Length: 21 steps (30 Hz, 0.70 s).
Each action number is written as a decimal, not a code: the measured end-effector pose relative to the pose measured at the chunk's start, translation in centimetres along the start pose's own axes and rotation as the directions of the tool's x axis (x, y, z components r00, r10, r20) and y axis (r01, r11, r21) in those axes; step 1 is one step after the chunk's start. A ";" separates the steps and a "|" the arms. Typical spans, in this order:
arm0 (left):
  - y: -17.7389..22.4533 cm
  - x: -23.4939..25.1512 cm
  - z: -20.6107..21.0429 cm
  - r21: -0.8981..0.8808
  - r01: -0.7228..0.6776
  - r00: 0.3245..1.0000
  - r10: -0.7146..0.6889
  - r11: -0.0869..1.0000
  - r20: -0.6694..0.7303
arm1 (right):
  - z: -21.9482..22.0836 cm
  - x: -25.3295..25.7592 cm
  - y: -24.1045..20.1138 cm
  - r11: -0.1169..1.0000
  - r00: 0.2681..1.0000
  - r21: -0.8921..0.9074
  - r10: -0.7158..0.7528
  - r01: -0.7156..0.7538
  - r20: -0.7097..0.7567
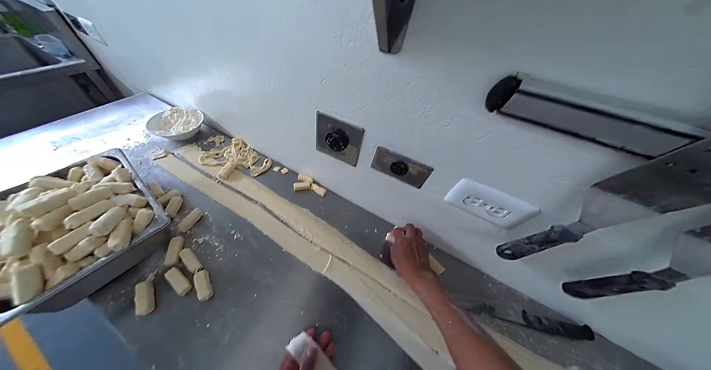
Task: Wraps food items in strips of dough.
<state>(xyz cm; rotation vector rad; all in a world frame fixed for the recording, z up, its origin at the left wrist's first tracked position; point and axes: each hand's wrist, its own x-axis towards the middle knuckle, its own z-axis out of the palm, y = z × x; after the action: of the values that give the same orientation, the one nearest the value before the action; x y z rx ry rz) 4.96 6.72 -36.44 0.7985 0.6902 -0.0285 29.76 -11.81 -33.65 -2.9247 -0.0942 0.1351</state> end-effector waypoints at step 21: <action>-3.5 -1.3 -2.6 0.596 -0.775 0.625 0.390 0.211 0.676 | 8.0 -25.4 -5.6 0.784 0.960 0.570 -0.113 0.245 -0.257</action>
<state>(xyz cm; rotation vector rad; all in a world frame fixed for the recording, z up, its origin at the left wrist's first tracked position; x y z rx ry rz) 1.50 5.71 -39.19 2.0028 -0.1769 0.2064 3.39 -6.56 -38.09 -2.2578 -0.2482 -0.1535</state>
